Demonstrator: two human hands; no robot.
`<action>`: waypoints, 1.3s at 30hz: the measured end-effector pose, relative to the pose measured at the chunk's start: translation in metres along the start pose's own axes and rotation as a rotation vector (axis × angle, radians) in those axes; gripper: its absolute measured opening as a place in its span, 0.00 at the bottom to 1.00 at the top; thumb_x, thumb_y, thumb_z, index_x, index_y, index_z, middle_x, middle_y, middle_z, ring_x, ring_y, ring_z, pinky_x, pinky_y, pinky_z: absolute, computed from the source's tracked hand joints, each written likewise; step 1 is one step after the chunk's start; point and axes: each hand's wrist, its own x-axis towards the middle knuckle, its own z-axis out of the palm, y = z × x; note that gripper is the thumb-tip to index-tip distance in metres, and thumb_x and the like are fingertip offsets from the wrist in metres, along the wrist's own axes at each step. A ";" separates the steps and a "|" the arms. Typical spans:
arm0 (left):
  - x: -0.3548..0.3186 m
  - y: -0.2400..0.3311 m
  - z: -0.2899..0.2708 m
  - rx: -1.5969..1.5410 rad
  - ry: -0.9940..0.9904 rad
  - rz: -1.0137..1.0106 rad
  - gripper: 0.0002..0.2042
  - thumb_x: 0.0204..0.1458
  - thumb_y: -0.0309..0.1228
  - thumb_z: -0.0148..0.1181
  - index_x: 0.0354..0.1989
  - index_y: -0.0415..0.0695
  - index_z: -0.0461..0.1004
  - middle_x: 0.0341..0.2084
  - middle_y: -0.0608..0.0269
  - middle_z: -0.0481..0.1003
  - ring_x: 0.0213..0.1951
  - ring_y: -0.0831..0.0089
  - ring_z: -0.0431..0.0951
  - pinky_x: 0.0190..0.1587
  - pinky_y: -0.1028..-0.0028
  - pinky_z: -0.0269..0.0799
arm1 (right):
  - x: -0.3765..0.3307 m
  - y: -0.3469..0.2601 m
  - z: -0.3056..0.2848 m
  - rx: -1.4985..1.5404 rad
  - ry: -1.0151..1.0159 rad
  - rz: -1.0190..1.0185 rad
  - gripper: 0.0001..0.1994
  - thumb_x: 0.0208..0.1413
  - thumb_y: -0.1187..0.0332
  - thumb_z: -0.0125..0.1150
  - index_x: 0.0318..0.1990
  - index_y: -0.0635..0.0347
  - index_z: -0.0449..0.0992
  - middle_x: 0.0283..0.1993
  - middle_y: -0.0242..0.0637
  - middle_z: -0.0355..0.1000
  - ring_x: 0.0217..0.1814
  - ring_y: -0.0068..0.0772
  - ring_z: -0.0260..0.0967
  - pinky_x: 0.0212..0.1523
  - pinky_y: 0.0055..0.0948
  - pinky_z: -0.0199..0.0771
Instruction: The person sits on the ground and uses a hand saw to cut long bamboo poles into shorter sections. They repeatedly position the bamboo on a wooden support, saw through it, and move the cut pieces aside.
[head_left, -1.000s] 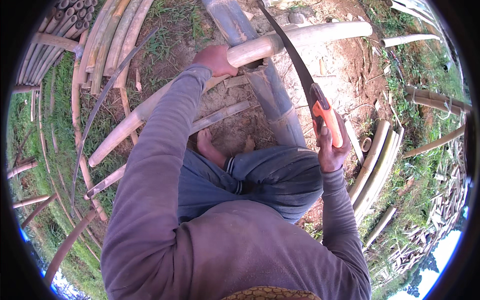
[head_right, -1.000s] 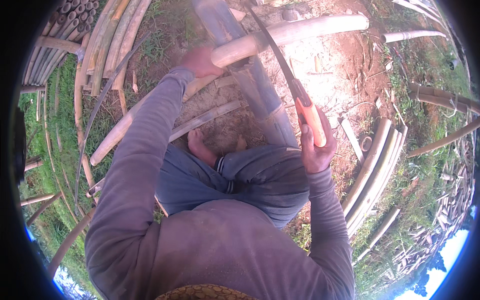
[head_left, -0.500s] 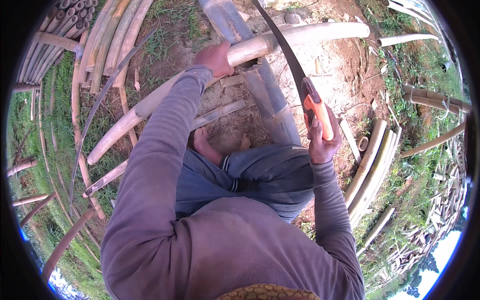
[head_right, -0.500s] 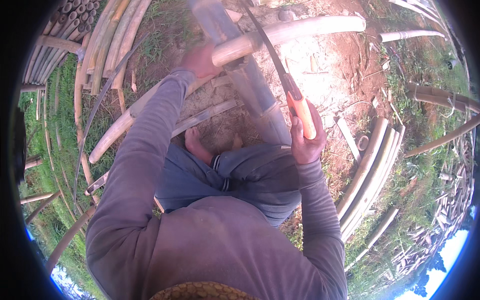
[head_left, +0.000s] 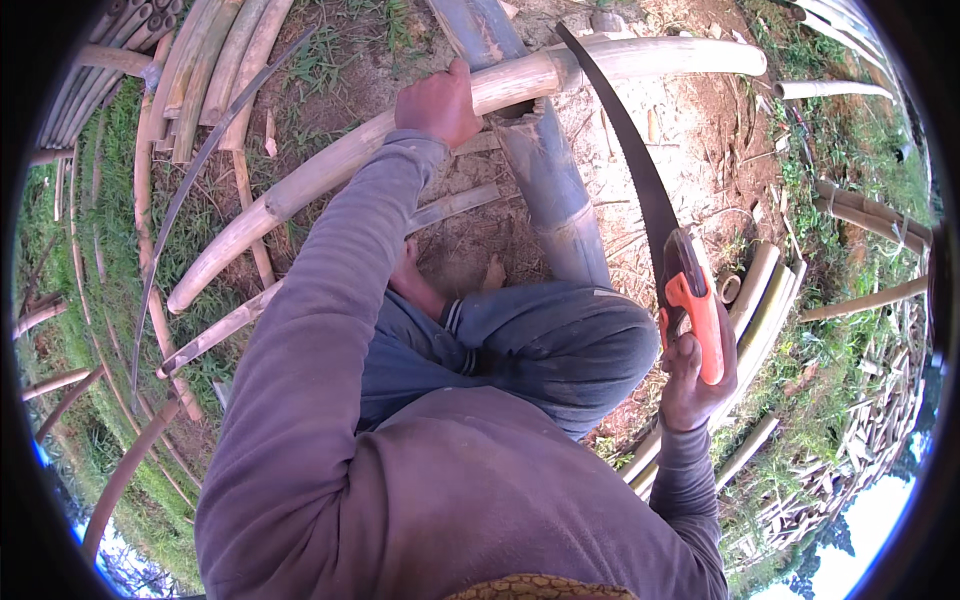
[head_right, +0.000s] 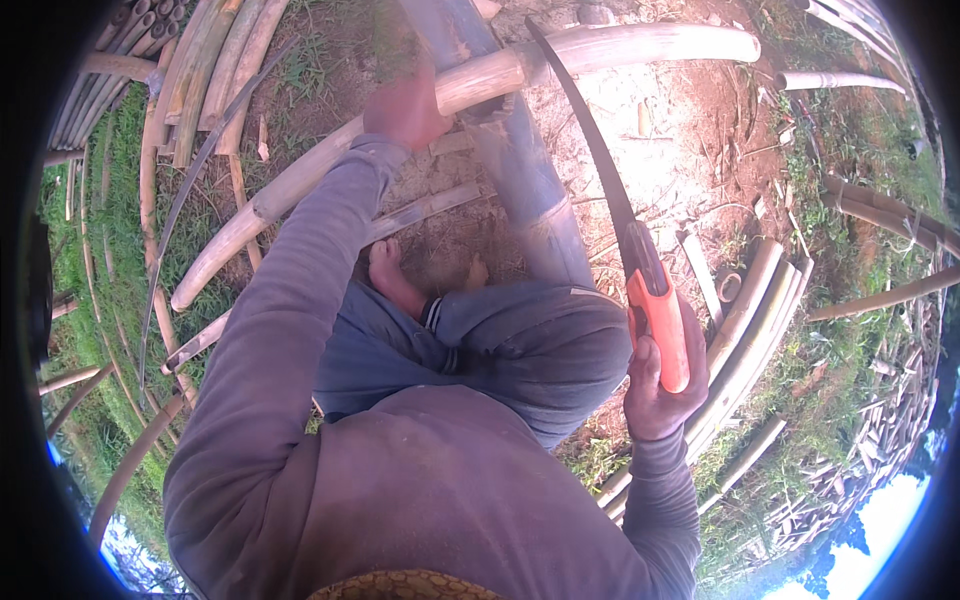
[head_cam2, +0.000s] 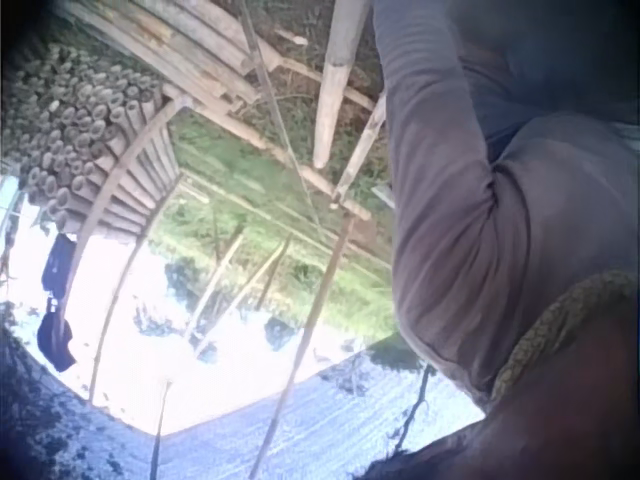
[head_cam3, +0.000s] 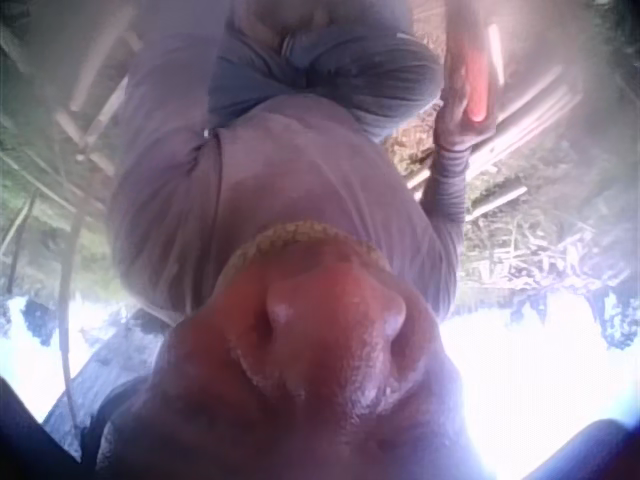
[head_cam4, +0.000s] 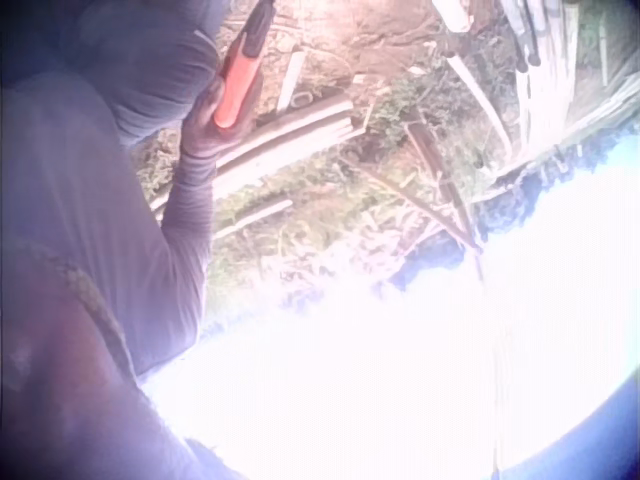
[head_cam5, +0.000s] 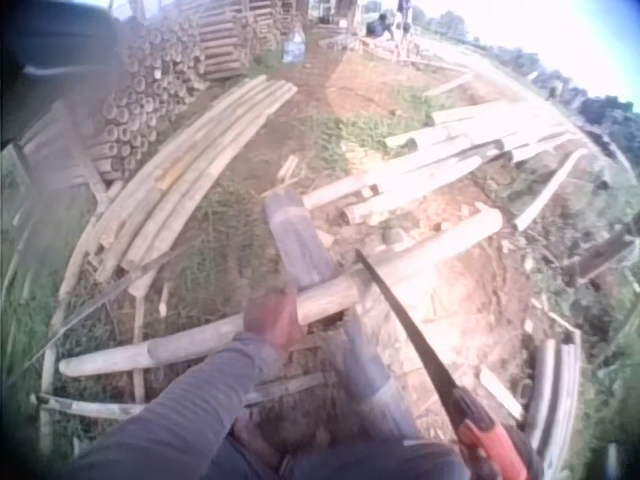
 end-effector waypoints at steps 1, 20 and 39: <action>-0.003 -0.001 0.001 0.002 -0.032 -0.002 0.25 0.45 0.36 0.75 0.51 0.41 0.72 0.38 0.48 0.86 0.41 0.50 0.88 0.45 0.54 0.84 | 0.003 0.002 0.000 0.017 -0.006 -0.015 0.28 0.71 0.60 0.61 0.66 0.80 0.68 0.61 0.56 0.76 0.61 0.41 0.78 0.57 0.34 0.82; 0.034 -0.019 -0.009 -0.058 -0.314 0.087 0.36 0.37 0.49 0.76 0.55 0.41 0.79 0.47 0.48 0.84 0.48 0.52 0.86 0.55 0.58 0.82 | 0.030 0.070 0.071 0.314 0.115 -0.177 0.26 0.70 0.65 0.61 0.66 0.80 0.69 0.58 0.55 0.78 0.59 0.44 0.79 0.58 0.38 0.83; 0.040 -0.018 -0.010 -0.209 -0.318 0.108 0.37 0.34 0.43 0.77 0.57 0.40 0.78 0.48 0.43 0.83 0.50 0.49 0.84 0.54 0.59 0.79 | 0.005 0.259 0.013 -0.773 -0.111 -0.070 0.42 0.56 0.54 0.75 0.74 0.64 0.63 0.66 0.56 0.73 0.70 0.60 0.71 0.66 0.55 0.72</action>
